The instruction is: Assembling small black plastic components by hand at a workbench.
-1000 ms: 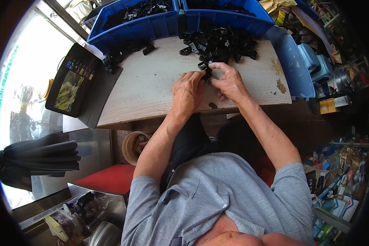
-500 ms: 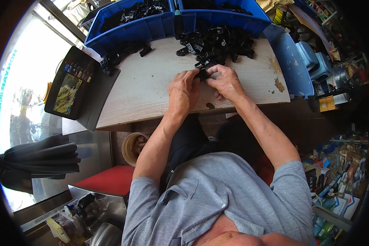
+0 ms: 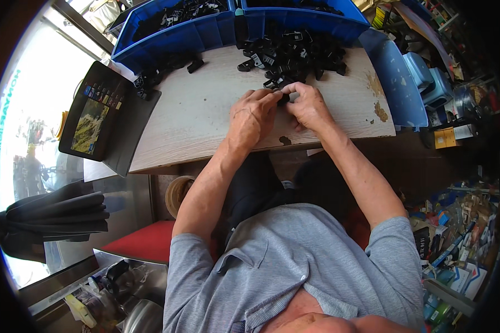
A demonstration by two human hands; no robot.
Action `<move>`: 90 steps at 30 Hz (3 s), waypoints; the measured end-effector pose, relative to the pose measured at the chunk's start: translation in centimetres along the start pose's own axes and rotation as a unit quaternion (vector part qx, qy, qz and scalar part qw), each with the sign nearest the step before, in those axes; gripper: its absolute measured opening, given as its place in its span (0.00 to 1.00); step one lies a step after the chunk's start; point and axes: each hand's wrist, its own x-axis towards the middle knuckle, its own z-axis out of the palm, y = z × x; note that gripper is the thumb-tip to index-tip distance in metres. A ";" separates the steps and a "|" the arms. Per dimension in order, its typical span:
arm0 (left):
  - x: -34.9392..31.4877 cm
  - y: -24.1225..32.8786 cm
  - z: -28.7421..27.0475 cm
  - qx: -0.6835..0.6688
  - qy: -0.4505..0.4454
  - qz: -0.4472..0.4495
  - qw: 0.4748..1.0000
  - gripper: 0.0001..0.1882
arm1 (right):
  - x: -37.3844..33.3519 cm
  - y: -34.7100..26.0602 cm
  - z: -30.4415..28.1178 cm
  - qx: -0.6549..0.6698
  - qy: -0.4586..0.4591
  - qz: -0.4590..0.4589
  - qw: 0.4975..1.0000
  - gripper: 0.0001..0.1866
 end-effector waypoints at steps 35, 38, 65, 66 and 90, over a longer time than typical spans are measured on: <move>-1.9 0.6 -1.6 0.137 -0.088 0.014 0.987 0.23 | -0.3 -1.2 0.2 -0.066 -0.041 -0.004 0.997 0.16; -1.9 0.2 -1.5 0.118 -0.097 0.017 0.988 0.23 | -0.4 -1.2 0.0 -0.071 -0.054 0.005 0.996 0.18; 1.9 -13.6 -7.1 0.169 0.094 -0.237 0.952 0.14 | -1.3 3.1 -11.4 0.181 0.174 -0.014 0.968 0.26; 1.7 -13.4 -6.9 0.138 0.134 -0.230 0.954 0.14 | -1.2 2.6 -9.9 0.182 0.174 -0.013 0.968 0.26; -0.2 -7.8 -5.7 0.192 0.006 -0.050 0.980 0.15 | 1.3 -2.2 2.1 -0.089 0.047 -0.058 0.993 0.17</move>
